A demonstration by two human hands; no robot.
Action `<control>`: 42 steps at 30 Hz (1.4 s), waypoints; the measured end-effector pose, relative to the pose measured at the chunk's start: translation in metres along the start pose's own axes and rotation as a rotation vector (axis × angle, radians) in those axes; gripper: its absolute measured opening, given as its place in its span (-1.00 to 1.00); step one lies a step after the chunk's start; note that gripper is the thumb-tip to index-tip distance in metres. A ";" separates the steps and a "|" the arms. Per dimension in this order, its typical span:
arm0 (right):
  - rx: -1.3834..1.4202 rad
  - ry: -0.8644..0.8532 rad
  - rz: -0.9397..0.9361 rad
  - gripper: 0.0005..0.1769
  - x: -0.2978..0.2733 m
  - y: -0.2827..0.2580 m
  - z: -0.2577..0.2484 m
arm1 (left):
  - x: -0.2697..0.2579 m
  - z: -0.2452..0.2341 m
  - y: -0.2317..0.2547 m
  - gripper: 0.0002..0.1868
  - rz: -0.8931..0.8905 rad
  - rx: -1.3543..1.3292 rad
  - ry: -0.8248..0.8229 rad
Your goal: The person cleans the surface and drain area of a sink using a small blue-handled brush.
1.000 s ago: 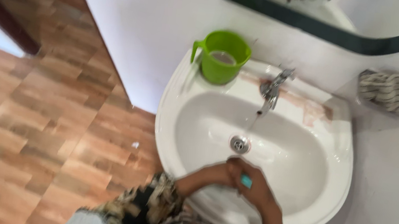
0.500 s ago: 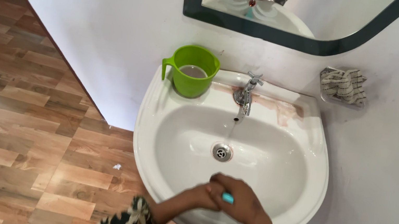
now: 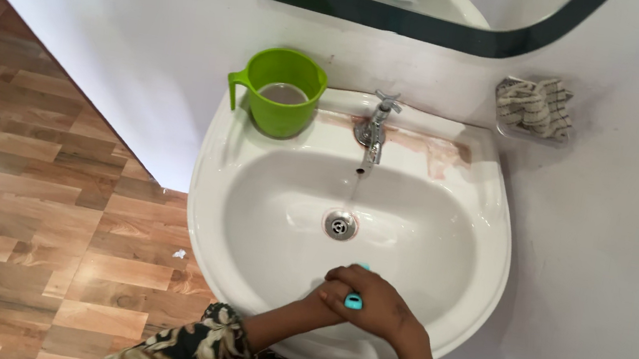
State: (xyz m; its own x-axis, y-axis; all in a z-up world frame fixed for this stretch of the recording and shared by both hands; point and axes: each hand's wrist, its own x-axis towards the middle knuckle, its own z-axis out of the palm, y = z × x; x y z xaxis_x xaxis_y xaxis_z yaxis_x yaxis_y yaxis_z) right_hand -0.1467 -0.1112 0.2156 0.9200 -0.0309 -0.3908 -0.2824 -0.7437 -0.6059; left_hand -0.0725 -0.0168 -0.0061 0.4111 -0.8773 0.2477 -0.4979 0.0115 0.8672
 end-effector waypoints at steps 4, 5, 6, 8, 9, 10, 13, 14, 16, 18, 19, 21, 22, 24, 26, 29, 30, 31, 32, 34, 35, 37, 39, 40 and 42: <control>0.127 0.157 -0.360 -0.38 0.022 0.024 0.003 | 0.020 -0.008 -0.005 -0.67 -0.003 0.349 0.069; 0.146 0.134 -0.333 -0.37 0.024 0.026 0.001 | 0.026 -0.010 -0.005 -0.66 -0.044 0.404 0.046; 0.162 0.105 -0.312 -0.37 0.025 0.025 -0.004 | 0.030 -0.008 -0.003 -0.65 0.010 0.337 0.016; -0.035 0.068 -0.018 -0.40 0.009 0.022 -0.009 | 0.032 0.006 0.002 -0.63 0.097 0.136 -0.049; -0.134 0.044 0.125 -0.42 -0.001 0.019 -0.009 | 0.036 0.019 0.005 -0.63 0.120 0.052 -0.075; -0.165 0.040 0.154 -0.41 -0.006 0.019 -0.009 | 0.037 0.026 0.005 -0.62 0.138 0.029 -0.095; -0.140 0.101 0.081 -0.39 -0.009 0.036 -0.011 | 0.059 0.027 0.000 -0.61 0.185 0.152 -0.115; -0.050 0.151 -0.048 -0.39 -0.003 0.045 -0.011 | 0.063 0.020 -0.002 -0.60 0.178 0.223 -0.109; 0.038 0.227 -0.239 -0.39 0.009 0.062 0.000 | 0.060 0.003 -0.008 -0.59 0.026 0.431 -0.169; 0.032 0.278 -0.382 -0.37 0.021 0.061 0.014 | 0.048 -0.005 -0.008 -0.56 -0.051 0.456 -0.201; -0.003 0.257 -0.355 -0.38 0.021 0.059 0.013 | 0.041 -0.009 -0.008 -0.52 -0.014 0.400 -0.185; -0.059 0.214 -0.297 -0.40 0.010 0.046 0.014 | 0.030 -0.010 -0.008 -0.47 0.041 0.182 -0.170; -0.168 0.156 -0.183 -0.41 0.007 0.040 0.010 | 0.031 -0.009 -0.011 -0.46 0.068 0.022 -0.161; -0.395 0.043 0.036 -0.40 0.008 0.032 0.000 | 0.035 -0.001 -0.018 -0.46 0.101 -0.067 -0.128; -0.429 0.043 0.097 -0.39 0.009 0.033 -0.006 | 0.049 0.008 -0.025 -0.48 0.107 0.079 -0.091; -0.233 0.153 -0.189 -0.37 0.022 0.060 -0.010 | 0.064 0.013 -0.027 -0.51 0.109 0.292 -0.057; -0.124 0.200 -0.340 -0.34 0.027 0.070 -0.007 | 0.061 0.011 -0.026 -0.57 0.023 0.425 -0.081; -0.056 0.190 -0.454 -0.34 0.034 0.077 -0.003 | 0.057 0.002 -0.025 -0.62 -0.065 0.557 -0.107; 0.012 0.175 -0.569 -0.34 0.042 0.082 -0.002 | 0.053 -0.005 -0.022 -0.67 -0.157 0.687 -0.133; 0.019 0.140 -0.622 -0.35 0.046 0.082 0.000 | 0.045 -0.011 -0.015 -0.64 -0.148 0.560 -0.048; -0.047 0.121 -0.562 -0.35 0.044 0.078 -0.001 | 0.041 -0.013 -0.013 -0.62 -0.143 0.500 -0.002; -0.203 0.085 -0.408 -0.40 0.040 0.063 -0.007 | 0.042 -0.011 -0.016 -0.61 -0.197 0.333 -0.030; -0.373 0.051 -0.216 -0.49 0.033 0.045 -0.015 | 0.044 -0.007 -0.021 -0.62 -0.240 0.168 -0.069; -0.407 0.016 -0.188 -0.50 0.029 0.039 -0.021 | 0.046 -0.004 -0.021 -0.64 -0.257 0.088 -0.099; -0.474 -0.051 -0.129 -0.51 0.026 0.035 -0.031 | 0.042 -0.003 -0.012 -0.66 -0.332 0.086 -0.132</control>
State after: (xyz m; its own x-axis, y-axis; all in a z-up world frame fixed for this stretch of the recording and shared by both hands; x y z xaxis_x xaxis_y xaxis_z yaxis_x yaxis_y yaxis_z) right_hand -0.1245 -0.1588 0.2057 0.9216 0.1054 -0.3735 -0.0012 -0.9616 -0.2744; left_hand -0.0470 -0.0527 -0.0053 0.4617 -0.8809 -0.1036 -0.4190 -0.3196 0.8499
